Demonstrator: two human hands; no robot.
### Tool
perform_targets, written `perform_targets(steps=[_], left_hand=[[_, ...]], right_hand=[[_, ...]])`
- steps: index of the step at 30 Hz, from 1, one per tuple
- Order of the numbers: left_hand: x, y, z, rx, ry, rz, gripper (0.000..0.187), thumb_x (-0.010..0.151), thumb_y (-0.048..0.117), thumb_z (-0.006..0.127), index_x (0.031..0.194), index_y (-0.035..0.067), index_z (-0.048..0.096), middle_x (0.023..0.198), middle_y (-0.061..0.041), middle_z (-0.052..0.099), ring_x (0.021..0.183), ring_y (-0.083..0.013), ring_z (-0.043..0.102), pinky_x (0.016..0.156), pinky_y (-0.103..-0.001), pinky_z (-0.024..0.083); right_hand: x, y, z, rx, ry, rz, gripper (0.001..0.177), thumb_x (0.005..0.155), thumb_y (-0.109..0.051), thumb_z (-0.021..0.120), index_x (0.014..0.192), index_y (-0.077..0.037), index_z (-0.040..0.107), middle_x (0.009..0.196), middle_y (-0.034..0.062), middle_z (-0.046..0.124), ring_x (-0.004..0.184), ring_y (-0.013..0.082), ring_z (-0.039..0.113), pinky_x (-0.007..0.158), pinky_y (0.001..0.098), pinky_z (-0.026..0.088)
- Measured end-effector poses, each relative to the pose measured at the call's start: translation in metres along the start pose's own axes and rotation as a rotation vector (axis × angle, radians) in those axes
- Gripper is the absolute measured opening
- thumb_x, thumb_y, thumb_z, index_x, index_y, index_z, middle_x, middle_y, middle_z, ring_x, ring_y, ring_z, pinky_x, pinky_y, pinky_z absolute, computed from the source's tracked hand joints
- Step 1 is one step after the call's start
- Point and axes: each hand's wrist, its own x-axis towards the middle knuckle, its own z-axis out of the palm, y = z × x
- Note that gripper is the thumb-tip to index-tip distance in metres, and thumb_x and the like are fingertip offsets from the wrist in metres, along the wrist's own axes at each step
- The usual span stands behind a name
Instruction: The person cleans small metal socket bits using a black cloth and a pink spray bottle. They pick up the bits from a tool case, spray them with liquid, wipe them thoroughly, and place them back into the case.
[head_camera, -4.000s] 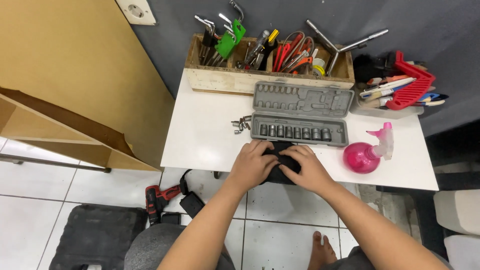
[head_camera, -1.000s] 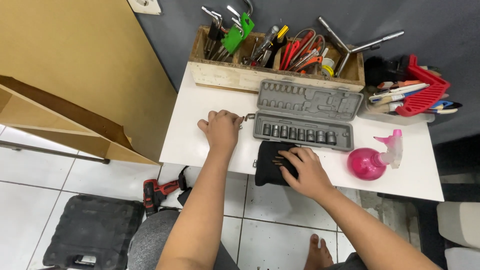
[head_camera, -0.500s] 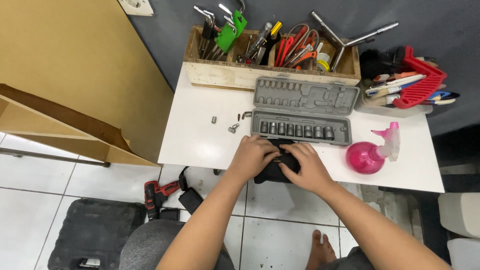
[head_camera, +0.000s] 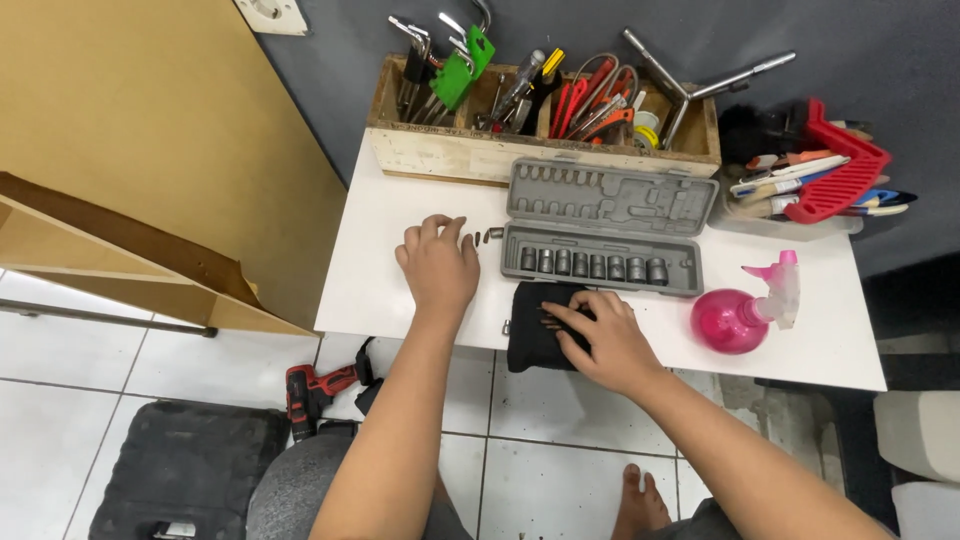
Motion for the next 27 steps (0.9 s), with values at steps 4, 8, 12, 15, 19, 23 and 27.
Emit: perform_targets(steps=[4,8,12,15,19,23,27], left_hand=[[0.004,0.002,0.003,0.021,-0.044,-0.068,0.027,0.096,0.030,0.063,0.118,0.018,0.074,0.121,-0.002,0.064,0.115,-0.0214,0.048,0.092,-0.040,0.032],[0.003,0.011,0.004,0.039,-0.112,-0.095,0.023,0.096,0.032,0.063,0.110,0.020,0.077,0.123,0.000,0.065,0.116,-0.0212,0.047,0.094,-0.042,0.029],[0.006,0.011,0.012,0.026,-0.077,-0.095,0.017,0.096,0.024,0.063,0.101,0.017,0.079,0.118,0.000,0.066,0.113,-0.0203,0.047,0.093,-0.042,0.028],[0.000,0.011,0.008,-0.070,-0.015,-0.077,0.018,0.098,0.025,0.063,0.102,0.016,0.077,0.116,-0.001,0.064,0.114,-0.0211,0.048,0.094,-0.042,0.029],[-0.008,0.023,-0.003,-0.288,-0.018,0.133,0.015,0.095,0.023,0.069,0.098,0.012,0.078,0.109,-0.007,0.067,0.108,-0.0257,0.056,0.095,-0.042,0.039],[-0.038,0.040,-0.010,-0.283,-0.251,0.468,0.010,0.086,0.017,0.074,0.091,0.010,0.079,0.098,-0.009,0.071,0.098,-0.0278,0.062,0.090,-0.040,0.048],[-0.052,0.034,0.009,-0.223,-0.394,0.561,0.011,0.084,0.017,0.075,0.091,0.010,0.080,0.096,-0.007,0.072,0.097,-0.0245,0.062,0.092,-0.037,0.048]], right_hand=[[0.000,0.003,0.004,0.009,0.014,-0.006,0.040,0.098,-0.040,0.052,0.137,-0.035,0.060,0.116,0.0023,0.058,0.120,0.0257,0.053,0.103,0.0470,0.045],[0.001,0.005,0.005,-0.001,-0.005,0.024,0.052,0.096,-0.042,0.053,0.147,-0.033,0.050,0.118,0.0046,0.060,0.122,0.0265,0.054,0.104,0.0480,0.044],[0.001,0.006,0.006,0.022,0.016,0.021,0.054,0.095,-0.041,0.055,0.148,-0.029,0.049,0.119,0.0062,0.061,0.122,0.0272,0.053,0.106,0.0493,0.043],[0.000,0.007,0.007,0.044,0.020,0.022,0.057,0.093,-0.041,0.057,0.148,-0.026,0.048,0.119,0.0066,0.061,0.122,0.0273,0.054,0.106,0.0498,0.043],[0.000,0.007,0.007,0.077,0.021,0.027,0.059,0.092,-0.040,0.058,0.148,-0.025,0.048,0.119,0.0060,0.062,0.123,0.0272,0.053,0.107,0.0502,0.042],[0.000,0.007,0.005,0.072,0.041,0.010,0.057,0.092,-0.040,0.059,0.146,-0.024,0.049,0.119,0.0061,0.062,0.122,0.0276,0.053,0.106,0.0500,0.043],[-0.001,0.007,0.006,0.083,0.041,0.007,0.055,0.092,-0.040,0.059,0.144,-0.025,0.051,0.118,0.0058,0.062,0.122,0.0275,0.053,0.106,0.0501,0.043]])
